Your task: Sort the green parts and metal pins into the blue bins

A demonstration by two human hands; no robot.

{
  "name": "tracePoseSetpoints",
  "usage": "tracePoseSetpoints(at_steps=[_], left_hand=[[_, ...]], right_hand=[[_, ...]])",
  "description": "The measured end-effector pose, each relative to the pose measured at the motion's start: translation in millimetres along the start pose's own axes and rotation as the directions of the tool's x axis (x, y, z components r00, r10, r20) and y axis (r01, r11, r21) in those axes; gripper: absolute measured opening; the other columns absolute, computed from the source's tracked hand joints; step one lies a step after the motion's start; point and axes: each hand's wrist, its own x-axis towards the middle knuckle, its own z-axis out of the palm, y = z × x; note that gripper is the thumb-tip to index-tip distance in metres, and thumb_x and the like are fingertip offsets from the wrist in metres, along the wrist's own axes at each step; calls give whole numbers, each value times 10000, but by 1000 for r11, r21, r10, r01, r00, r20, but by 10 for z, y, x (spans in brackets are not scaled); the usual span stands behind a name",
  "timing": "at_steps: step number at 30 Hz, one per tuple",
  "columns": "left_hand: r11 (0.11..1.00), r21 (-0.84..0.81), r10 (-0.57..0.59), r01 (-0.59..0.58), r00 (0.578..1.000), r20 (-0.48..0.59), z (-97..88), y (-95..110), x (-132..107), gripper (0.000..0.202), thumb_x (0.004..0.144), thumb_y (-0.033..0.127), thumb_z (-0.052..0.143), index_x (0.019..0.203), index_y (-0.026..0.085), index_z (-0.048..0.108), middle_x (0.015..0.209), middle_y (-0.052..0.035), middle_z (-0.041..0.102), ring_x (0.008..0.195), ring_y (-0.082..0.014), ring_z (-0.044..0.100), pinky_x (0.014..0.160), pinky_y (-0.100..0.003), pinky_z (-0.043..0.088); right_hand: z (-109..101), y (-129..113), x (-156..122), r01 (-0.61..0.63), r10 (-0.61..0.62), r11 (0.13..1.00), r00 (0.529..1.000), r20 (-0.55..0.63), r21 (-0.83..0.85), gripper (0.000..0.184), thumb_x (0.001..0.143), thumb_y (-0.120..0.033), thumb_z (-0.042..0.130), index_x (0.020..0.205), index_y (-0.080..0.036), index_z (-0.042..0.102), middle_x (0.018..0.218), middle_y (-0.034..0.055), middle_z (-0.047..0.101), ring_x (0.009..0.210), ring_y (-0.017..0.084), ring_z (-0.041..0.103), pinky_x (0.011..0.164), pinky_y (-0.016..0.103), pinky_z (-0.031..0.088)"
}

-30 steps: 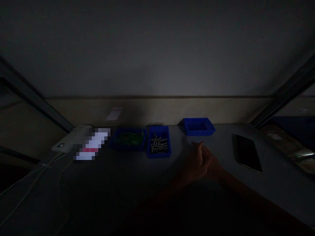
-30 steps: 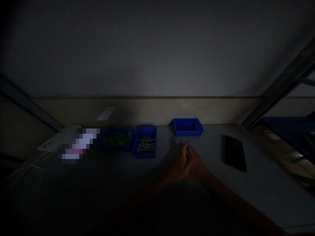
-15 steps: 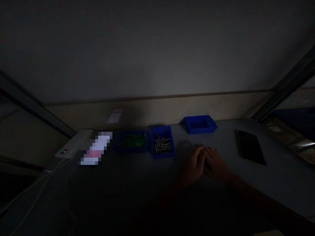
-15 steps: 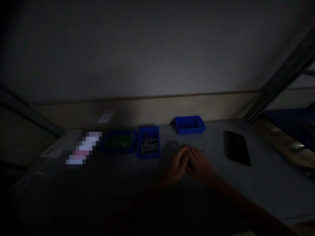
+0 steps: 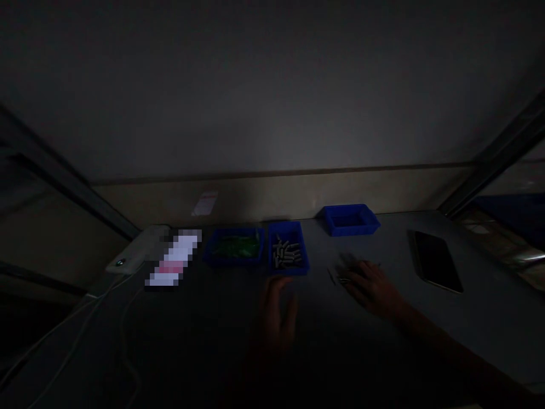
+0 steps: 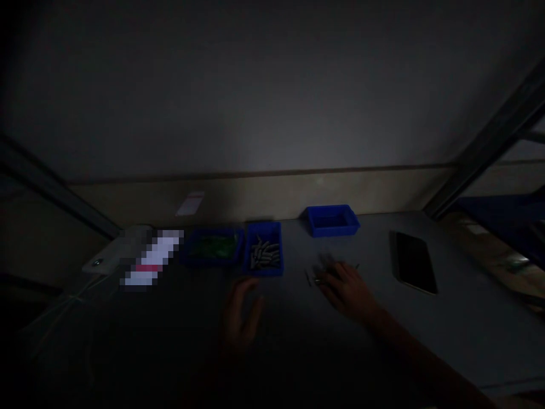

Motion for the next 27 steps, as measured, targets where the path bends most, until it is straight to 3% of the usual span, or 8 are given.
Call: tracePoseSetpoints(at_steps=[3, 6, 9, 12, 17, 20, 24, 27], left_hand=[[993, 74, -78, 92, 981, -176, -194, -180, -43, 256, 827, 284, 478, 1059, 187, 523, 1019, -93, 539, 918, -204, 555, 776, -348, 481], [985, 118, -96, 123, 972, -214, -171, -250, -26, 282, 825, 290, 482, 1087, 187, 497, 1051, -101, 515, 937, -208, 545, 779, -366, 486], [981, 150, -95, 125, 976, -195, -70, -231, 64, 327, 826, 300, 481, 1127, 178, 456, 1060, -105, 492, 956, -212, 532, 808, -387, 478], [977, 182, -86, 115, 983, -162, 1, -211, 201, 379, 822, 318, 489, 1162, 168, 415, 1093, -120, 470, 1011, -229, 513, 851, -416, 462], [973, 230, -11, 25, 998, -65, 25, -256, 339, 478, 800, 311, 532, 1221, 180, 346, 1245, -147, 403, 1189, -260, 420, 967, -463, 389], [971, 241, -7, 6, 1000, 2, 16, -305, 330, 412, 780, 317, 561, 1143, 187, 413, 1310, -144, 361, 1219, -263, 408, 973, -449, 394], [968, 251, -24, 24, 1000, -2, 10, -356, 319, 175, 762, 260, 567, 912, 191, 511, 1340, -124, 365, 1199, -267, 441, 948, -432, 420], [976, 201, -89, 89, 996, -6, 21, -375, 329, 91, 770, 224, 536, 856, 195, 525, 1193, -105, 510, 1093, -248, 527, 894, -417, 451]], right_hand=[[-30, -38, 2, -31, 31, 999, 999, 12, -12, 302, 855, -394, 455, 1072, -250, 609, 1079, 97, 578, 1001, 234, 506, 843, 401, 403], [-83, -163, 71, -112, 112, 991, 994, -14, -69, 443, 814, -495, 476, 1167, -234, 543, 1114, 108, 569, 1038, 265, 490, 887, 452, 360], [-119, -330, 225, -211, 210, 967, 977, -24, -139, 506, 801, -552, 455, 1176, -220, 525, 1105, 108, 577, 1028, 283, 492, 893, 475, 332], [-108, -423, 393, -250, 262, 946, 965, 29, -204, 363, 833, -490, 433, 993, -212, 605, 1012, 94, 607, 984, 267, 514, 895, 455, 314], [-82, -368, 473, -294, 327, 911, 942, 71, -288, 206, 841, -300, 442, 847, -195, 620, 903, 79, 621, 914, 245, 531, 844, 413, 322], [-97, -306, 423, -333, 365, 892, 929, 53, -304, 200, 836, -271, 440, 801, -185, 618, 871, 81, 622, 865, 240, 538, 806, 403, 338], [-114, -323, 412, -400, 399, 903, 916, -39, -156, 206, 833, -301, 451, 822, -175, 613, 864, 95, 622, 874, 250, 530, 789, 396, 372], [-45, -481, 548, -417, 449, 887, 880, -157, 201, 301, 842, -403, 445, 959, -163, 585, 957, 112, 619, 953, 247, 526, 842, 394, 401]])
